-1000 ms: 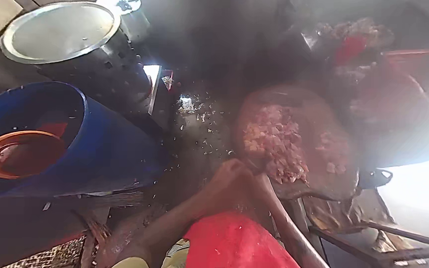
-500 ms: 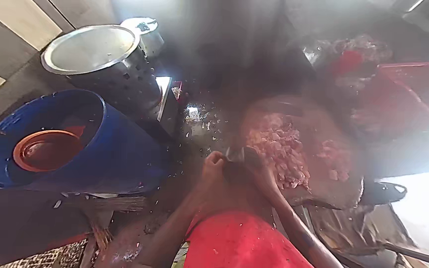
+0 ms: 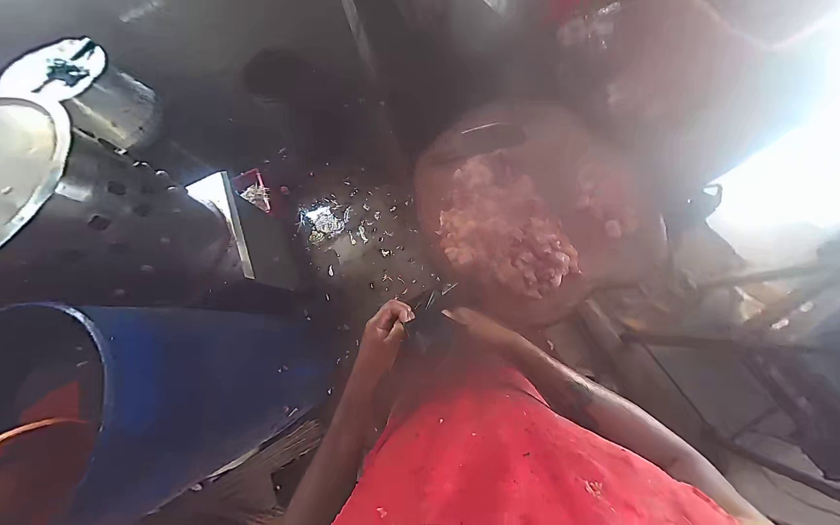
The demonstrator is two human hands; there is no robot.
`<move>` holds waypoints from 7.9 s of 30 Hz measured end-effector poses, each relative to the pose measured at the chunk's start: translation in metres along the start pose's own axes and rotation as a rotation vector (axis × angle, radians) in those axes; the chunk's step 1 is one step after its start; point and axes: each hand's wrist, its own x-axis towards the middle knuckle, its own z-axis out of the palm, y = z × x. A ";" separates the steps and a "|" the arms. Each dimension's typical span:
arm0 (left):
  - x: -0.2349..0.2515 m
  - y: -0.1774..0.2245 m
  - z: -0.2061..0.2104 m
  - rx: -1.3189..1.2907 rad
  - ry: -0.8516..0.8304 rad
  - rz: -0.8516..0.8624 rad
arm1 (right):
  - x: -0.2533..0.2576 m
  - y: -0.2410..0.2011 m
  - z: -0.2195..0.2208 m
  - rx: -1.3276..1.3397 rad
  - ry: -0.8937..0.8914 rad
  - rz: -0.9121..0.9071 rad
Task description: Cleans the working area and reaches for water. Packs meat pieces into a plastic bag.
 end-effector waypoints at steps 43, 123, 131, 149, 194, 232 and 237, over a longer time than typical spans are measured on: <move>0.022 -0.059 -0.116 0.980 -0.043 -0.165 | 0.086 -0.045 -0.008 -0.058 0.147 -0.290; 0.134 -0.129 0.134 0.692 0.404 -0.183 | 0.072 -0.011 -0.358 -0.572 0.351 0.112; 0.180 -0.129 0.122 0.515 0.506 -0.347 | 0.074 0.008 -0.355 -0.506 0.424 0.057; 0.143 -0.141 0.091 1.093 0.112 -0.220 | 0.098 0.006 -0.348 -0.741 0.403 0.140; 0.066 -0.095 0.242 0.946 -0.187 -0.383 | -0.006 0.070 -0.341 -0.816 0.306 0.190; 0.235 0.126 0.130 -0.436 0.624 -0.279 | 0.021 -0.170 -0.239 0.509 0.511 -0.319; 0.212 0.195 0.111 -0.428 0.460 0.080 | -0.014 -0.271 -0.270 0.397 0.375 -0.617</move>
